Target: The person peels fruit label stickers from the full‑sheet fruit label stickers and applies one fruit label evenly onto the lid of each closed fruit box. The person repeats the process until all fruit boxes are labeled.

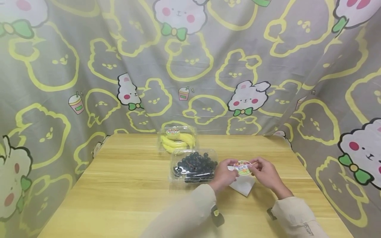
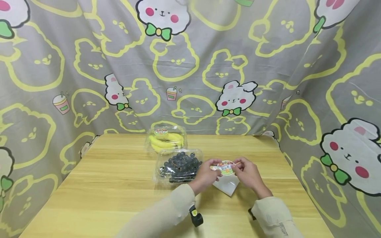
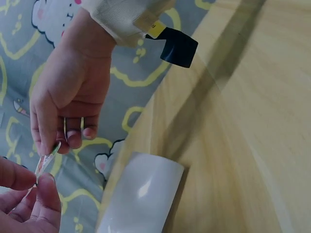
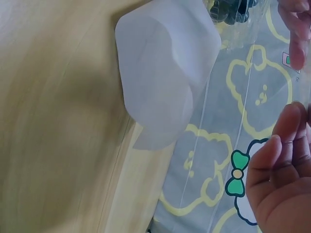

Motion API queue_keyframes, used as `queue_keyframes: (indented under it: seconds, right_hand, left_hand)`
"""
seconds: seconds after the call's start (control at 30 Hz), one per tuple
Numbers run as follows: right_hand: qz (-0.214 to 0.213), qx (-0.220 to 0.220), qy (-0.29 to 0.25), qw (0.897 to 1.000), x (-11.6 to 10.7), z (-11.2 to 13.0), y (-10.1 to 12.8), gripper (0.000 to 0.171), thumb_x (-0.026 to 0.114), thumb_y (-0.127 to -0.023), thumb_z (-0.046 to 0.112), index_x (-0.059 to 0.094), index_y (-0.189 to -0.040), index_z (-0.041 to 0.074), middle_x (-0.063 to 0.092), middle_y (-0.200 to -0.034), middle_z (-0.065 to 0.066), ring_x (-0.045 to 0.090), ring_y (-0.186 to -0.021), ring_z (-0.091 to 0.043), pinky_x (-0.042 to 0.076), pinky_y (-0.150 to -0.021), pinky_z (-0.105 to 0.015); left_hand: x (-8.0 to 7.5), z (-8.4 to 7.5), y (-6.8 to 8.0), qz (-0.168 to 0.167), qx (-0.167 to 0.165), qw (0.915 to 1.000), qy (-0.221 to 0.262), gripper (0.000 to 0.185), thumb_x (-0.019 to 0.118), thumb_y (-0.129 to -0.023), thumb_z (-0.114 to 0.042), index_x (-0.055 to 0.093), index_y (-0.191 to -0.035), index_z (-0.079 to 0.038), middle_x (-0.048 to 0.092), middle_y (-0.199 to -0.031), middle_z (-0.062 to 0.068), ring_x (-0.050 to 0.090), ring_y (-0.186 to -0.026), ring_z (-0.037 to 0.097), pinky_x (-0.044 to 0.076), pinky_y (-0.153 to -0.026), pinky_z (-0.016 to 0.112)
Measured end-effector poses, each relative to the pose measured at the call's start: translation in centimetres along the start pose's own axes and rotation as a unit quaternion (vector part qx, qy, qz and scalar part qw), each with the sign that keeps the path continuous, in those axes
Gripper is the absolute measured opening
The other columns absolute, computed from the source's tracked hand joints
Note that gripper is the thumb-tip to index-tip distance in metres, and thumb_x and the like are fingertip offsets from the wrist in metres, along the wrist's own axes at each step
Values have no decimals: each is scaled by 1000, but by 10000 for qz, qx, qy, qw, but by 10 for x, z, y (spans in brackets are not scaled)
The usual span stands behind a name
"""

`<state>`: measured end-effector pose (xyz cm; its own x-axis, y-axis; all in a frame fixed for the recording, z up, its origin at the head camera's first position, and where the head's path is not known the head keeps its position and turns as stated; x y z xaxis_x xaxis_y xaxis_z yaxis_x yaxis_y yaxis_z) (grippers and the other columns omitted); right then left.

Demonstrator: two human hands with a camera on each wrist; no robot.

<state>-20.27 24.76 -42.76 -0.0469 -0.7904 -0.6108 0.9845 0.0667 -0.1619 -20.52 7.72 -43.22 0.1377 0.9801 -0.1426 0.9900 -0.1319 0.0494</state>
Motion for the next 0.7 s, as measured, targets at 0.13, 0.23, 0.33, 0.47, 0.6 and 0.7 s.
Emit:
queue_keyframes:
  seconds: [0.13,0.23,0.33,0.47,0.6,0.7]
  right_hand:
    - [81,-73,-133,9999,4,2,-3,24,61,-95,11,58,-111,-6,67,-81,-6,65,-70,-20,50,-56,-26]
    - [136,-79,-284,9995,7,4,-5,23,61,-95,9,57,-111,-8,66,-84,-8,66,-69,-20,53,-57,-26]
    - [167,-53,-381,9991,10,4,-6,23,60,-95,6,57,-112,-8,65,-86,-10,67,-70,-20,55,-59,-28]
    - [164,-28,-516,9985,13,6,-7,24,60,-94,6,56,-113,-9,64,-88,-12,67,-71,-20,57,-62,-32]
    - [184,-8,-664,9976,17,10,-9,25,60,-94,4,55,-114,-10,64,-89,-14,67,-70,-21,58,-64,-37]
    - [196,20,-734,9971,19,12,-11,24,59,-94,3,55,-113,-10,64,-89,-15,67,-70,-21,58,-64,-38]
  left_hand:
    - [-5,-3,0,99,75,9999,-102,46,61,-75,15,65,-117,-4,64,-103,4,62,-61,13,54,-53,24]
    - [-8,-4,0,144,60,9998,-160,46,61,-76,15,64,-117,-3,64,-104,4,62,-62,14,54,-53,24]
    - [-11,-5,-1,179,27,9995,-270,45,61,-77,14,65,-117,-5,64,-105,3,63,-64,15,54,-54,24]
    - [-16,-6,-3,203,49,9989,-424,45,61,-77,13,65,-117,-6,63,-107,4,65,-67,20,54,-54,23]
    - [-20,-9,-4,215,136,9978,-616,45,62,-76,12,65,-117,-5,64,-109,6,65,-66,17,54,-54,24]
    - [-25,-11,-5,206,172,9961,-840,45,64,-76,9,65,-118,-7,64,-112,7,62,-64,12,53,-57,23]
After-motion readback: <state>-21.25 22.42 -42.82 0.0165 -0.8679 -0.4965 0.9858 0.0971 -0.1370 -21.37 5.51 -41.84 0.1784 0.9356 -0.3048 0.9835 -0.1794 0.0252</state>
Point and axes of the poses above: each hand's wrist, its own y-axis away from the middle knuckle, its own x-axis out of the palm, z = x × y, the point moved 4 cm from there along -y, towards the middle knuckle
